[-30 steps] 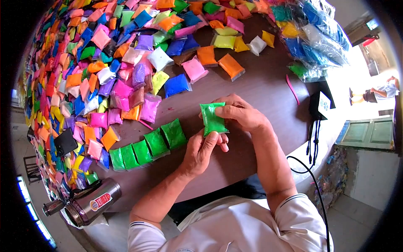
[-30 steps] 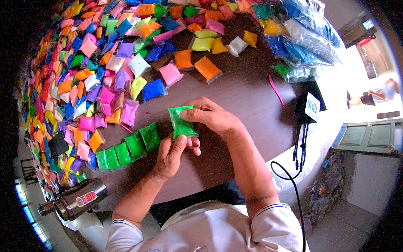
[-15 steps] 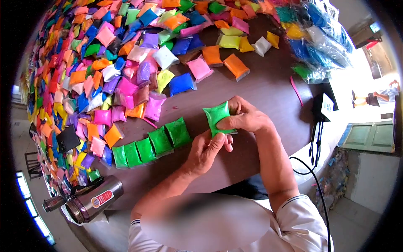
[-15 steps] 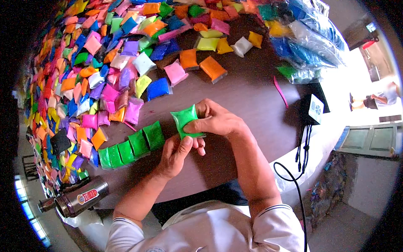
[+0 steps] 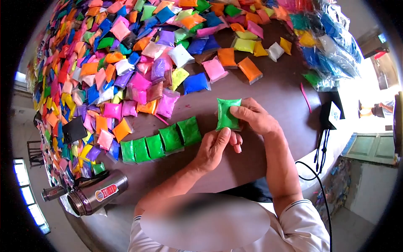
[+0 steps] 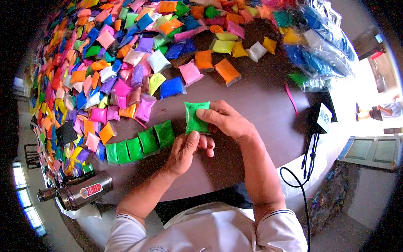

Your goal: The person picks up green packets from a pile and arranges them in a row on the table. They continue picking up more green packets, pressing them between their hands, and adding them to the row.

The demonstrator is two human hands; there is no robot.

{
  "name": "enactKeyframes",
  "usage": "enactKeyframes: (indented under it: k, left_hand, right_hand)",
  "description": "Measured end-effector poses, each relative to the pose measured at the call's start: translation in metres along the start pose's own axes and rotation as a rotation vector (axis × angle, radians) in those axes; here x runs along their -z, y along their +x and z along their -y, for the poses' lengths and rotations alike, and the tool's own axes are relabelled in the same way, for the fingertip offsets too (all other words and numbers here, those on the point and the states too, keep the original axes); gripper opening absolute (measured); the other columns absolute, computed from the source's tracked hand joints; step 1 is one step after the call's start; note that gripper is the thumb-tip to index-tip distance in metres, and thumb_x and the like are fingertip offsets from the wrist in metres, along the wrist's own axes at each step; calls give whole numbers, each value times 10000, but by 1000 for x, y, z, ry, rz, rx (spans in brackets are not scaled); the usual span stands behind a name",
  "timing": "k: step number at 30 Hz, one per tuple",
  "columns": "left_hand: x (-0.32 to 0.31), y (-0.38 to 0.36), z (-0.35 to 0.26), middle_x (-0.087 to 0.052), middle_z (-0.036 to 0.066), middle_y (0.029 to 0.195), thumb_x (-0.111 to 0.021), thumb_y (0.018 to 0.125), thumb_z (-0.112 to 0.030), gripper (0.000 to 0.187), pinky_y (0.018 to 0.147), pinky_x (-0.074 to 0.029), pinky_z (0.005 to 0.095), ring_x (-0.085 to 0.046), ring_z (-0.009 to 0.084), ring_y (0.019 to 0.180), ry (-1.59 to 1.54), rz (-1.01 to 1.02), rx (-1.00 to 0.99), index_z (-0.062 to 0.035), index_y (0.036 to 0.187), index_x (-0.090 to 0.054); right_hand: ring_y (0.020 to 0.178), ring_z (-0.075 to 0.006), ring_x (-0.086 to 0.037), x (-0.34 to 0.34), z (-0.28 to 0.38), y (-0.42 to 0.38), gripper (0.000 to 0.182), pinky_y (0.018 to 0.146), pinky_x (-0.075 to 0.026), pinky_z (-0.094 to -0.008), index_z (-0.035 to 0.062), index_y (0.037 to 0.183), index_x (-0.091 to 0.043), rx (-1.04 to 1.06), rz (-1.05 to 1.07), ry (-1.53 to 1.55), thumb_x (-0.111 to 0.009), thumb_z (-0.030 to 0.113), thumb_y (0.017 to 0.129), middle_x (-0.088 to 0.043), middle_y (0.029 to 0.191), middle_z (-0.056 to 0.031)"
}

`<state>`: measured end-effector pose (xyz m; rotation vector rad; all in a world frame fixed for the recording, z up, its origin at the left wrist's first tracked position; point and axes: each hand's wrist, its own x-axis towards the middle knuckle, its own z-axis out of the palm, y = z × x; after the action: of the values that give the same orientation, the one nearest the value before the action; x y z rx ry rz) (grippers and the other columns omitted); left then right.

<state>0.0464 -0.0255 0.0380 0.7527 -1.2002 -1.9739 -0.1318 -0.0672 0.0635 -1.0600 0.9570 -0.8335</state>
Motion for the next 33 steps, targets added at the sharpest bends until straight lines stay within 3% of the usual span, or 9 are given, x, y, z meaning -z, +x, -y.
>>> enactKeyframes:
  k: [4,6,10,13,18,25,28,30,33]
  left_hand:
    - [-3,0,-2,-595,92,823,-377,1024,-357,424,793,-467,297,-584,143,801,-9,7,-16,-17,832,-543]
    - [-3,1,2,-601,90,821,-379,1023,-355,421,794,-464,298,-588,150,791,-152,-57,-5,-18,836,-549]
    - [-4,1,-3,-604,86,823,-374,1022,-368,432,788,-465,294,-586,148,786,-115,-60,-41,-19,843,-554]
    - [-2,0,-7,-605,85,841,-356,1022,-391,453,783,-468,290,-587,145,774,64,-16,-14,-15,862,-551]
    - [1,2,-6,-614,81,843,-315,1026,-416,500,773,-469,289,-587,139,777,-31,17,-36,-5,898,-569]
    - [1,-1,2,-612,128,943,-277,990,-546,640,819,-465,320,-601,187,819,160,47,-34,14,974,-586]
    - [-2,-1,-2,-608,121,940,-272,984,-560,651,853,-443,325,-591,185,861,186,80,-53,11,976,-583]
    - [-5,-1,-5,-588,71,872,-359,1011,-434,490,836,-434,305,-544,146,862,182,110,-178,4,989,-578]
    - [-6,-2,-6,-582,80,914,-374,1007,-431,486,844,-434,318,-542,151,874,133,111,-170,10,1021,-577]
  right_hand:
    - [618,-82,-513,15,-15,3,269,575,-416,-231,2,818,-644,26,68,-41,-617,261,885,-577,675,14]
    - [600,-94,-555,15,-14,1,368,539,-422,-204,-63,1031,-653,50,52,84,-553,203,797,-640,765,-51]
    - [592,-91,-530,12,8,-3,249,512,-414,-231,-10,930,-649,29,143,136,-634,187,779,-611,718,-21]
    - [555,-68,-526,6,17,-7,519,460,-376,-192,-92,1081,-607,-31,197,208,-695,263,713,-623,744,-46]
    - [555,-68,-511,11,10,-2,725,454,-351,-199,-64,940,-602,-48,301,255,-845,524,592,-586,706,-30]
    - [605,-103,-488,11,-7,5,667,516,-349,-238,9,740,-571,54,194,165,-855,577,537,-527,680,-16]
    - [523,-175,-627,15,-22,10,499,428,-487,-261,-1,773,-555,212,311,351,-873,356,631,-626,655,-97]
    - [692,-131,-503,11,-8,5,632,569,-374,-269,37,662,-542,105,200,186,-866,559,519,-531,712,-32]
    - [693,-143,-512,7,-4,2,621,586,-388,-267,31,664,-547,30,134,179,-882,530,509,-546,715,-42]
